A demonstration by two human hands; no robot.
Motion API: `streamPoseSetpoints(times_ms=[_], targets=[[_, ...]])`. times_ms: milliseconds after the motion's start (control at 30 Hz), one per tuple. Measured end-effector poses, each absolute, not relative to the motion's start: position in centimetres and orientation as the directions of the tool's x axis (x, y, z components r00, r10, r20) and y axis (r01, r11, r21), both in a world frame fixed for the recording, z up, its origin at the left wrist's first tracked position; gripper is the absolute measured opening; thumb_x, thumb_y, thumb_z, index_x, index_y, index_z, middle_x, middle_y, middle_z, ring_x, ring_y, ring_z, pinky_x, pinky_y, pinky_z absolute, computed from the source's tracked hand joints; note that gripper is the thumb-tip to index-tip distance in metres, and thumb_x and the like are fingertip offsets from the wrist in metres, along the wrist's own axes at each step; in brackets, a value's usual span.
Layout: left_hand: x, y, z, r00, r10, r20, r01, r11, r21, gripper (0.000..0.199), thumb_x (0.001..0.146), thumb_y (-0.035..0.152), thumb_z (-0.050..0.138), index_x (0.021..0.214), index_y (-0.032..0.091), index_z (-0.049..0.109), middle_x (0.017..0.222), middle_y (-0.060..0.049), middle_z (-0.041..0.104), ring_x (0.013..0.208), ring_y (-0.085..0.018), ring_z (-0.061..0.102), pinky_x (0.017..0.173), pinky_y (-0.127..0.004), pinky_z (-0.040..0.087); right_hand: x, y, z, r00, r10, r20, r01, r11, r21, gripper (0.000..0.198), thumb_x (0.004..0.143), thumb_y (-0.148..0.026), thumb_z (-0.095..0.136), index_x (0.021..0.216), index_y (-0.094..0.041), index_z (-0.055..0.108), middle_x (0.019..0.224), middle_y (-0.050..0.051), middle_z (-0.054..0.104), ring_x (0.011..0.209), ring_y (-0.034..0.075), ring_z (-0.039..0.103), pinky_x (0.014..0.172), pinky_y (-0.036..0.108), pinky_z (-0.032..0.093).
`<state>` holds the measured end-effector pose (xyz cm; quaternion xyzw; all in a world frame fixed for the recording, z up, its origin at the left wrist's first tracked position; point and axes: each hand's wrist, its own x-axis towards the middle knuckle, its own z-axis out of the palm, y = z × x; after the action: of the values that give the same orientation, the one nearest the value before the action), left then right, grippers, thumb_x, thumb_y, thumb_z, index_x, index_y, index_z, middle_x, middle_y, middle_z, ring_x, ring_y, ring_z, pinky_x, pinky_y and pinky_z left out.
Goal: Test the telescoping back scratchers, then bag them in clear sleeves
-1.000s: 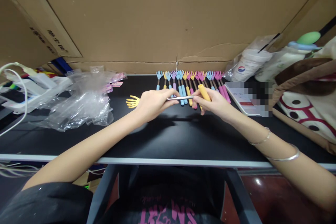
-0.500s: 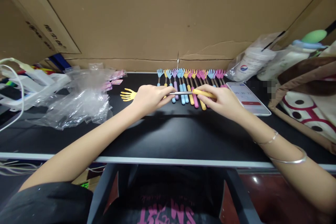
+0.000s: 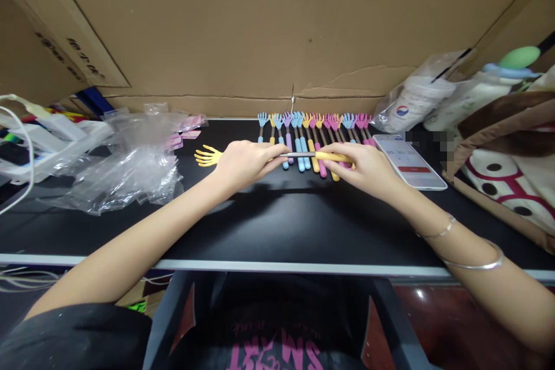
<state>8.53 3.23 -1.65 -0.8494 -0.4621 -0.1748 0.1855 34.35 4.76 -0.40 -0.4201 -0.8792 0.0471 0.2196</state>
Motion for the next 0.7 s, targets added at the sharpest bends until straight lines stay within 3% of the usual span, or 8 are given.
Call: streamPoseSetpoints(times_ms=[233,567,700], targets=[[8.5,3.3,-1.7,0.527,0.717,0.456,0.840,-0.521,-0.151,0.033,0.097,0.045,0.041,0.113,0.031,0.066,0.094,0.001,0.075,0.075,-0.017,0.070,0.051,-0.024,0.033,34.5,4.9,-0.7,-0.557,0.747,0.364,0.731,0.649,-0.212,0.026,0.089,-0.038,0.052,0.104,-0.024,0.068,0.083,0.003,0.071,0.075,0.017,0.061,0.063,0.026,0.039],[7.6,4.1,-1.8,0.634,0.575,0.518,0.742,-0.641,-0.197,0.040,0.098,0.048,0.036,0.111,0.029,0.069,0.087,0.000,0.075,0.070,-0.015,0.070,0.050,-0.022,0.035,34.8,4.8,-0.9,-0.662,0.576,0.480,0.675,0.737,0.047,0.032,0.095,-0.041,0.045,0.105,-0.024,0.070,0.078,0.003,0.070,0.068,0.014,0.058,0.056,0.025,0.035],[7.5,4.0,-1.7,0.635,0.539,0.553,0.730,-0.653,-0.203,0.042,0.099,0.049,0.035,0.110,0.029,0.069,0.087,0.000,0.075,0.069,-0.014,0.070,0.050,-0.022,0.035,34.9,4.8,-0.8,-0.661,0.561,0.498,0.684,0.723,0.092,0.037,0.096,-0.045,0.042,0.104,-0.025,0.071,0.076,0.003,0.070,0.068,0.014,0.059,0.054,0.025,0.033]])
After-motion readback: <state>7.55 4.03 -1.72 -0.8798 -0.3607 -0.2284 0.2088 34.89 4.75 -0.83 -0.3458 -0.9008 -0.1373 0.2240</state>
